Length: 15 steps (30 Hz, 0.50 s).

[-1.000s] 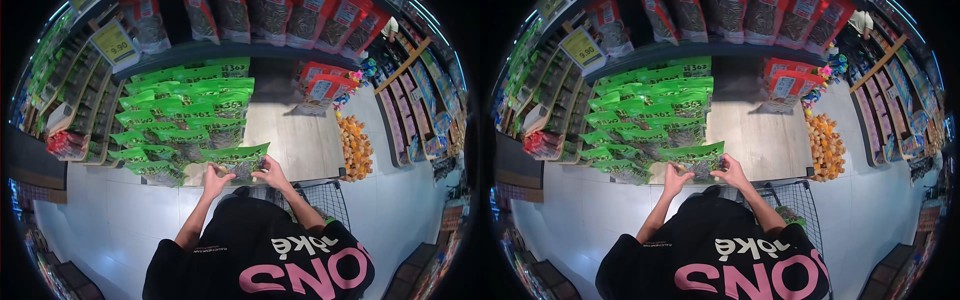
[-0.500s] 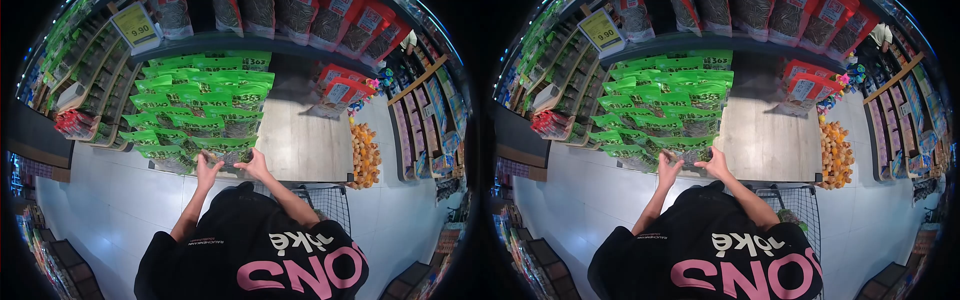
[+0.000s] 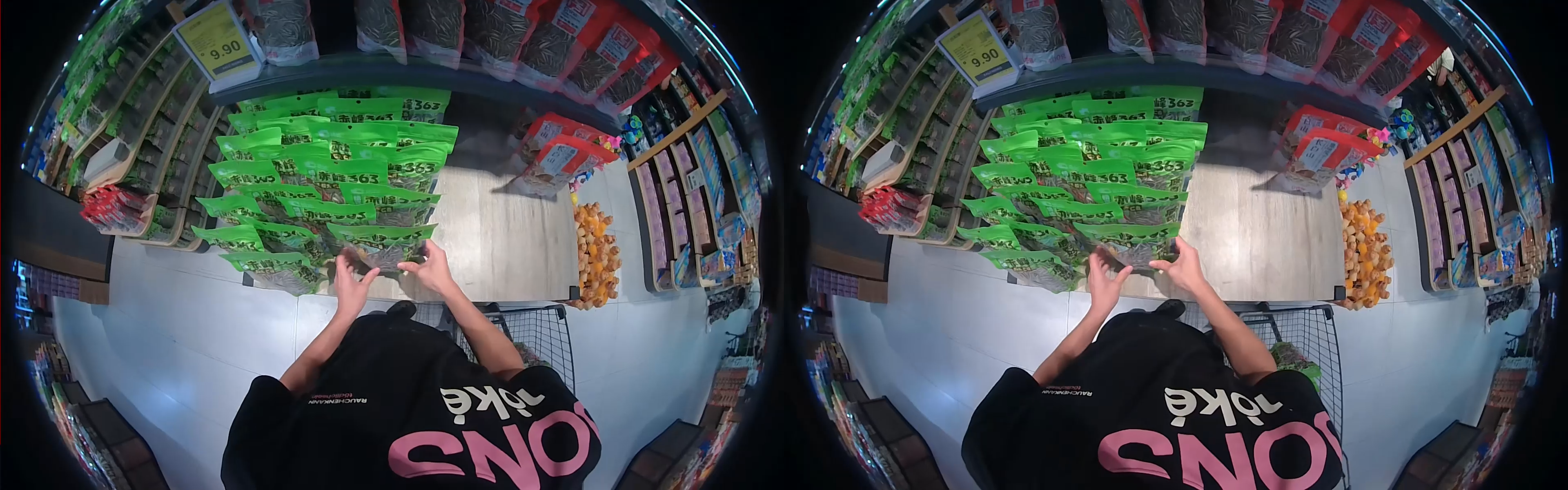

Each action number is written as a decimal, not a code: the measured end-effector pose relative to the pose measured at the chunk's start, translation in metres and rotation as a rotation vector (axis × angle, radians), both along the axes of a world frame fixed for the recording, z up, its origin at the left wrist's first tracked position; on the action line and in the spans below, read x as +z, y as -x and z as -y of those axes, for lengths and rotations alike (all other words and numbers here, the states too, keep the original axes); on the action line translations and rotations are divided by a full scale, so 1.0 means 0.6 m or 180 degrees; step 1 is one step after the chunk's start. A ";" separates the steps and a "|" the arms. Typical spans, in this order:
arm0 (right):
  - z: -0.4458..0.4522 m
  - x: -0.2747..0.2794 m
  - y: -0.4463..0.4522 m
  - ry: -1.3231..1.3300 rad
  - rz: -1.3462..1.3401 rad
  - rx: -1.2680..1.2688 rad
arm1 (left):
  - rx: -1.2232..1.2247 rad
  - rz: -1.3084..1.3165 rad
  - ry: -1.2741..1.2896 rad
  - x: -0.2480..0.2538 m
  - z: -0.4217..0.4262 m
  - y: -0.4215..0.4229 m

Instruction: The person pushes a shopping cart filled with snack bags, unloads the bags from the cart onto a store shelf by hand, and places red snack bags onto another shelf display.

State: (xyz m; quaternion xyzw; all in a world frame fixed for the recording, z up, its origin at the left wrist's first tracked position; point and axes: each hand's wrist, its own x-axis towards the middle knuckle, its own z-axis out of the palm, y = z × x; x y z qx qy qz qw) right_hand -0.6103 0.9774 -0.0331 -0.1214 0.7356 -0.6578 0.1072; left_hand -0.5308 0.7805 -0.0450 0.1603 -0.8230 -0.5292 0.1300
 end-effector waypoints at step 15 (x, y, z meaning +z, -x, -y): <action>-0.140 -0.039 -0.091 -0.0211 -0.0041 -0.1358 | -0.1373 0.1144 -0.1162 -0.042 -0.098 -0.036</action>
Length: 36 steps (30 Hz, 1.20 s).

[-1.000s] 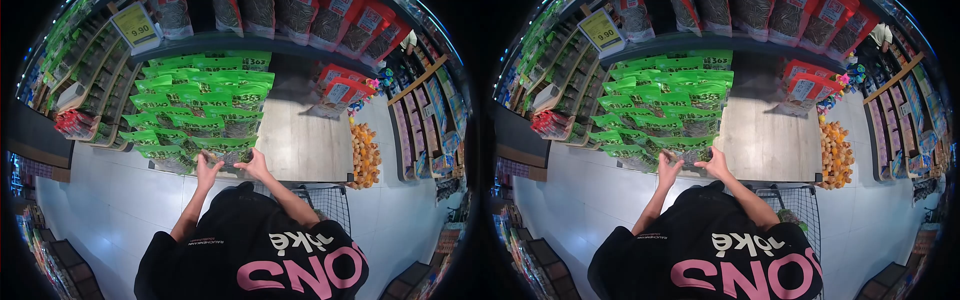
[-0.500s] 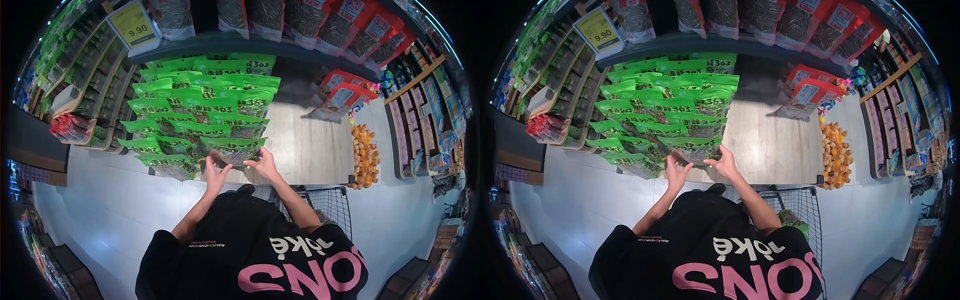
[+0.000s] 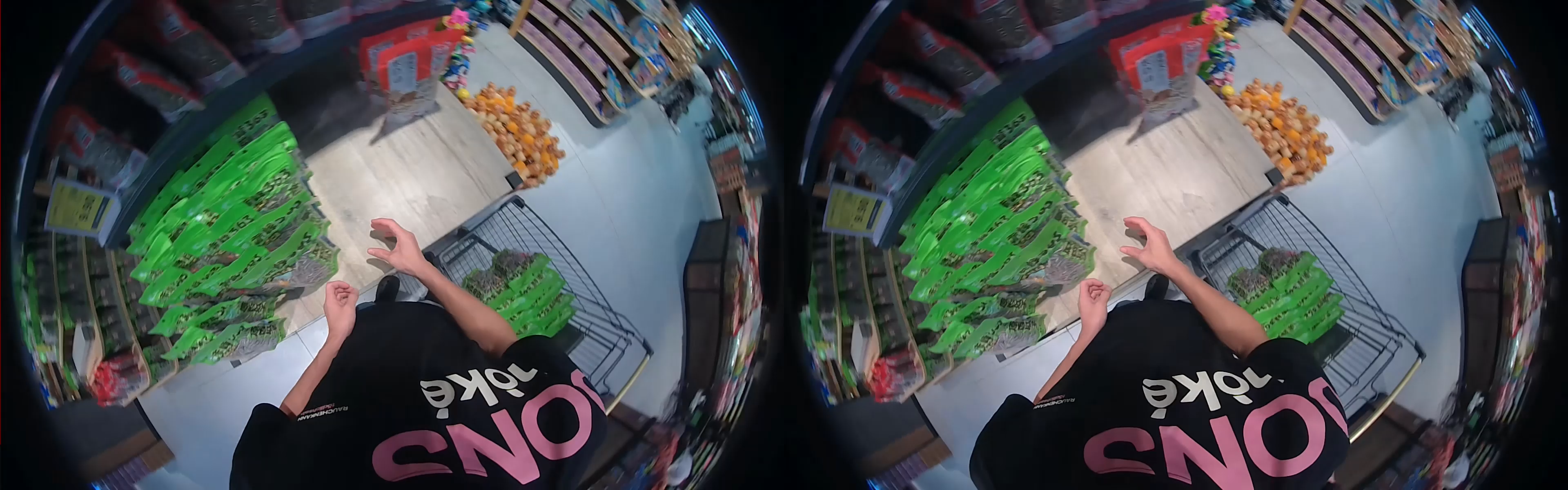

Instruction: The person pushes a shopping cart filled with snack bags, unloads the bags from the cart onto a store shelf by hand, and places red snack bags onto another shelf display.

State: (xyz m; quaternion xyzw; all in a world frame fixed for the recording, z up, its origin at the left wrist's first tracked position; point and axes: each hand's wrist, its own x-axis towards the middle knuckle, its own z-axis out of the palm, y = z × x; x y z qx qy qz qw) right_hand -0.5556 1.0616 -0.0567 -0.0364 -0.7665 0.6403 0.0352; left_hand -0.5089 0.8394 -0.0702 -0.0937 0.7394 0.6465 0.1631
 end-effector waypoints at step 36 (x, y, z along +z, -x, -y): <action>-0.361 -0.279 -0.475 -0.0609 0.2051 -0.4427 | -0.5289 0.0658 0.1311 -0.258 -0.522 -0.144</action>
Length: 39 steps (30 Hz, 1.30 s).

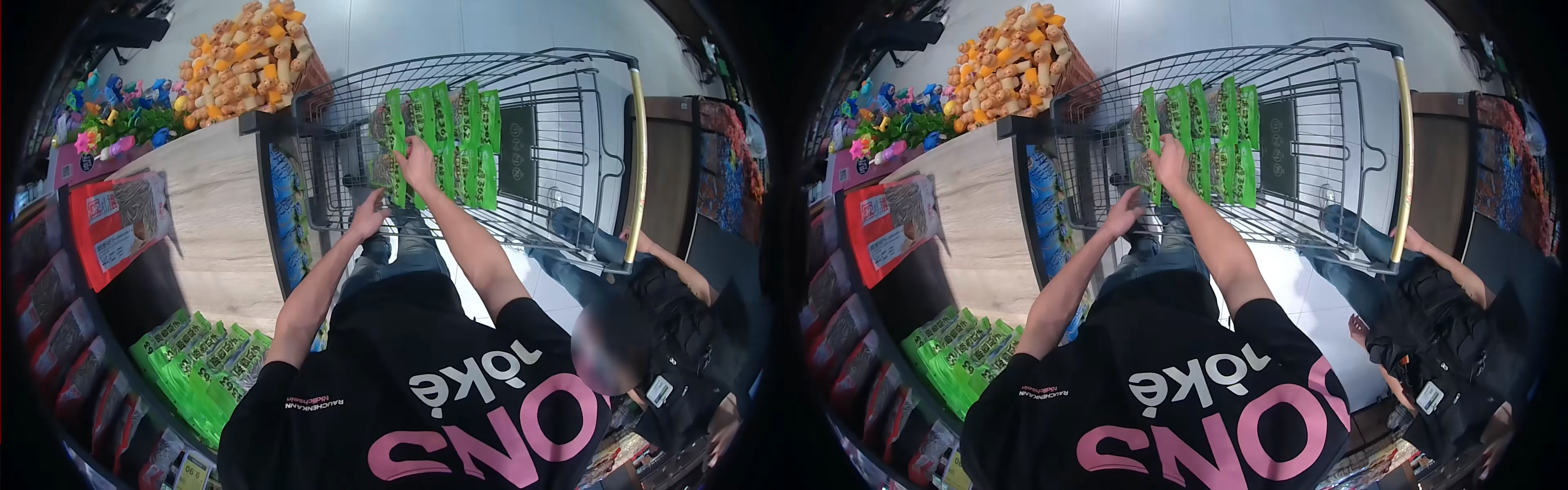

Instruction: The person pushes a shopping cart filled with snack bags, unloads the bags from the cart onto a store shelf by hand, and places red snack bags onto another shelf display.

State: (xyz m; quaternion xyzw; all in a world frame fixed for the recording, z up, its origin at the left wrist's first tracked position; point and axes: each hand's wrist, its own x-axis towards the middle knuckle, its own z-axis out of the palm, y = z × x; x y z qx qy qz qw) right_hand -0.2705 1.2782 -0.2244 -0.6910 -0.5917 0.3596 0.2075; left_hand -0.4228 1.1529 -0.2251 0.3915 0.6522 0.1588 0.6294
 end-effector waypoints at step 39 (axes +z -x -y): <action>0.010 0.240 0.063 -0.1366 -0.0663 0.0157 | 0.1146 0.0239 -0.0766 0.081 -0.011 0.112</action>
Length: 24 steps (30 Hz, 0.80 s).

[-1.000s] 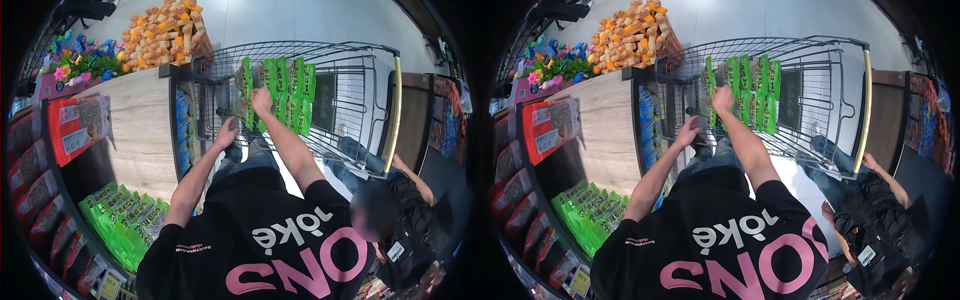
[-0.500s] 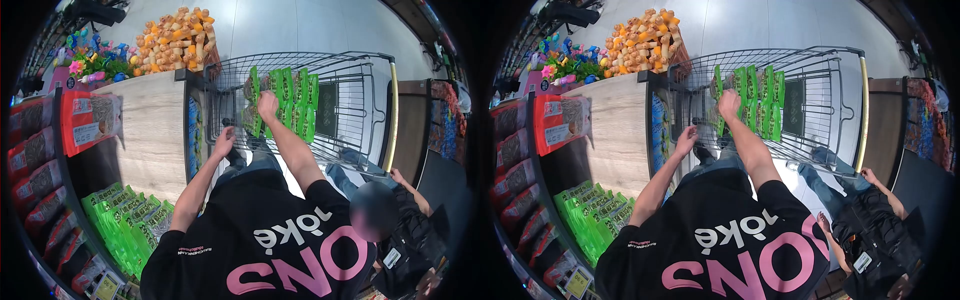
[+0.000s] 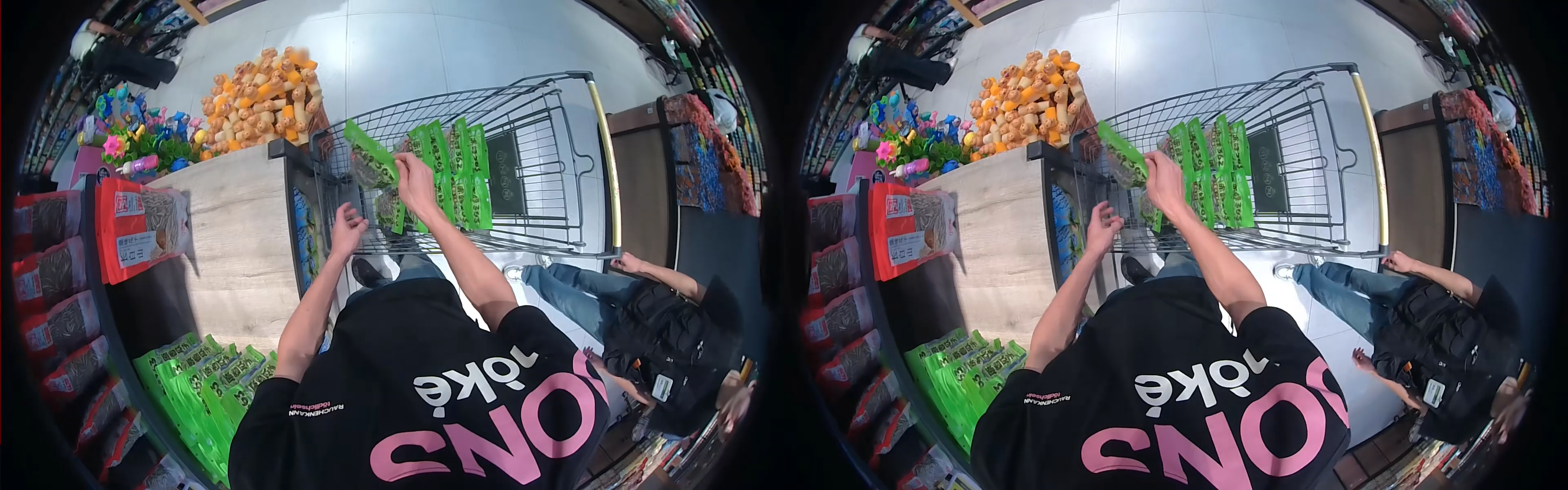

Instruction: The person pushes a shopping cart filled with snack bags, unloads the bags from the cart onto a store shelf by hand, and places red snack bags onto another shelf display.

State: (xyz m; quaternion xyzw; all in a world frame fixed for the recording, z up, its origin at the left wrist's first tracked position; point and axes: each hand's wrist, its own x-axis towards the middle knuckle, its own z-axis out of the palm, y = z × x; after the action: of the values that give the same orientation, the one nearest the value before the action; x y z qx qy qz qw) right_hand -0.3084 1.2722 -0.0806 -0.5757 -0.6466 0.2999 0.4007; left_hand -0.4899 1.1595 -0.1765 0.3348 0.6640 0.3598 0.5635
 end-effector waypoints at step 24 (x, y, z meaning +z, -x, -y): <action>0.002 0.292 0.038 0.0625 -0.0721 0.1354 | 0.0342 0.0192 -0.1280 0.268 0.059 0.100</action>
State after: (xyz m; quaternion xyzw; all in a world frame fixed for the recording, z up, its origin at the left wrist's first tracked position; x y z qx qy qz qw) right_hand -0.3311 1.2709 0.0944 -0.4255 -0.6719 0.5013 0.3407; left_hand -0.5498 1.1240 -0.0156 0.3937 0.5786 0.5245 0.4850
